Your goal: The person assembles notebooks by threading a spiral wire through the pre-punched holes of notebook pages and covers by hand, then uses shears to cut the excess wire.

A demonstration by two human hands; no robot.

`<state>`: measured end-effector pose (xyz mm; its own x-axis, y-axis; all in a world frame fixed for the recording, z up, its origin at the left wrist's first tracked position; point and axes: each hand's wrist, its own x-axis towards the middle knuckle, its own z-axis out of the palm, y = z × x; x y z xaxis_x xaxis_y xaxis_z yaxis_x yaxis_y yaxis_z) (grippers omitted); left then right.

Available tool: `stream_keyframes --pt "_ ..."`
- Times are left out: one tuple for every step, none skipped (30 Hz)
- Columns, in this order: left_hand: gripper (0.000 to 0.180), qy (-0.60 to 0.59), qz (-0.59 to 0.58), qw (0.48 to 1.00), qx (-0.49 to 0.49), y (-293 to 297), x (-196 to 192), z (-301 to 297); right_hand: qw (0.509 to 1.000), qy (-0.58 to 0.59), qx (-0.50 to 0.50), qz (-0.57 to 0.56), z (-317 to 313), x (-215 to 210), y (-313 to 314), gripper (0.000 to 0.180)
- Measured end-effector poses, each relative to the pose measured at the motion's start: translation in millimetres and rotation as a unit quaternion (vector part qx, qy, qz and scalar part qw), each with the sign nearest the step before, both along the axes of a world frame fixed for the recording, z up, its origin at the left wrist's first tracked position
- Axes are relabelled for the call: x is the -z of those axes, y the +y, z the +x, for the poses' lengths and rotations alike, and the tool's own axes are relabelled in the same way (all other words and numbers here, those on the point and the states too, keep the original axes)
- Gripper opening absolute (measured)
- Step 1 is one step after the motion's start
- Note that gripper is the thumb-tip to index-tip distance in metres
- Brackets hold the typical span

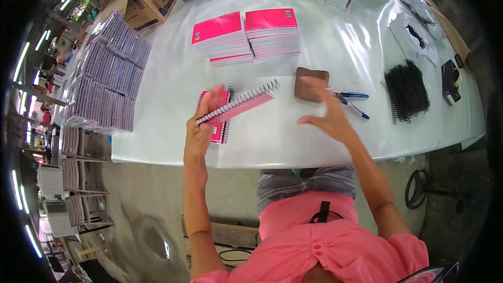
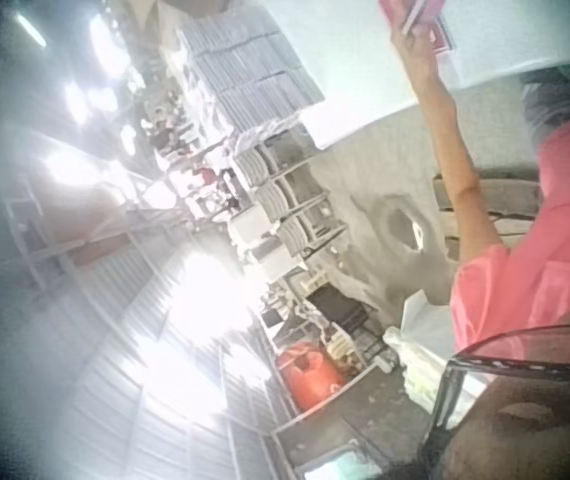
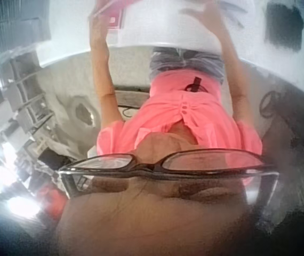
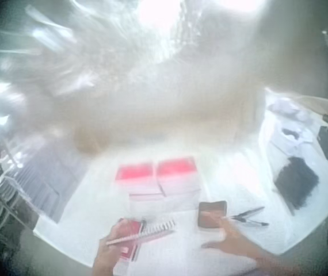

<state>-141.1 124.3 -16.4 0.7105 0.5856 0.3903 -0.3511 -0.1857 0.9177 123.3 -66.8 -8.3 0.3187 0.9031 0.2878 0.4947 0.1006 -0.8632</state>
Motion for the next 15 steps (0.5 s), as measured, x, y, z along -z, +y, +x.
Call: stream_keyframes --pt "0.072 -0.046 -0.016 0.998 0.043 3 7 2 0.992 0.089 -0.077 0.037 -20 -1 20 0.077" --pt "0.074 -0.094 -0.030 0.991 0.088 6 10 3 0.967 0.205 -0.142 0.044 -40 1 38 0.073" --pt "0.076 -0.088 -0.037 0.991 0.098 11 14 3 0.925 0.316 -0.203 0.049 -56 4 54 0.069" --pt "0.076 -0.090 -0.037 0.991 0.097 13 8 2 0.929 0.330 -0.165 -0.023 -68 0 63 0.063" --pt "0.078 -0.074 -0.095 0.992 0.036 14 -2 3 0.930 0.333 -0.143 -0.059 -76 -1 72 0.060" --pt "0.080 -0.057 -0.150 0.987 -0.027 18 -10 -2 0.928 0.339 -0.125 -0.095 -86 -3 81 0.057" --pt "0.080 -0.030 -0.158 0.981 -0.112 34 -6 -11 0.977 0.167 -0.109 0.079 -95 -1 92 0.049" --pt "0.080 -0.028 -0.158 0.981 -0.113 47 -2 -26 0.965 -0.012 -0.086 0.248 -105 2 102 0.041" --pt "0.075 0.050 -0.159 0.975 -0.146 58 -1 -40 0.965 -0.010 -0.087 0.249 -117 6 110 0.041" --pt "0.070 0.128 -0.160 0.962 -0.178 66 3 -50 0.949 -0.199 -0.072 0.234 -128 10 116 0.039" --pt "0.059 0.216 -0.117 0.950 -0.191 64 1 -53 0.899 -0.381 -0.055 0.210 -135 15 119 0.037" --pt "0.059 0.216 -0.117 0.951 -0.190 61 6 -54 0.899 -0.381 -0.054 0.209 -138 21 117 0.037" --pt "0.055 0.286 -0.075 0.939 -0.176 59 13 -54 0.905 -0.373 -0.116 0.172 -140 28 113 0.038" --pt "0.053 0.355 -0.033 0.920 -0.162 56 17 -55 0.905 -0.362 -0.179 0.134 -139 32 109 0.040" --pt "0.056 0.329 -0.067 0.927 -0.170 53 18 -53 0.921 -0.332 -0.150 0.139 -131 35 104 0.040"
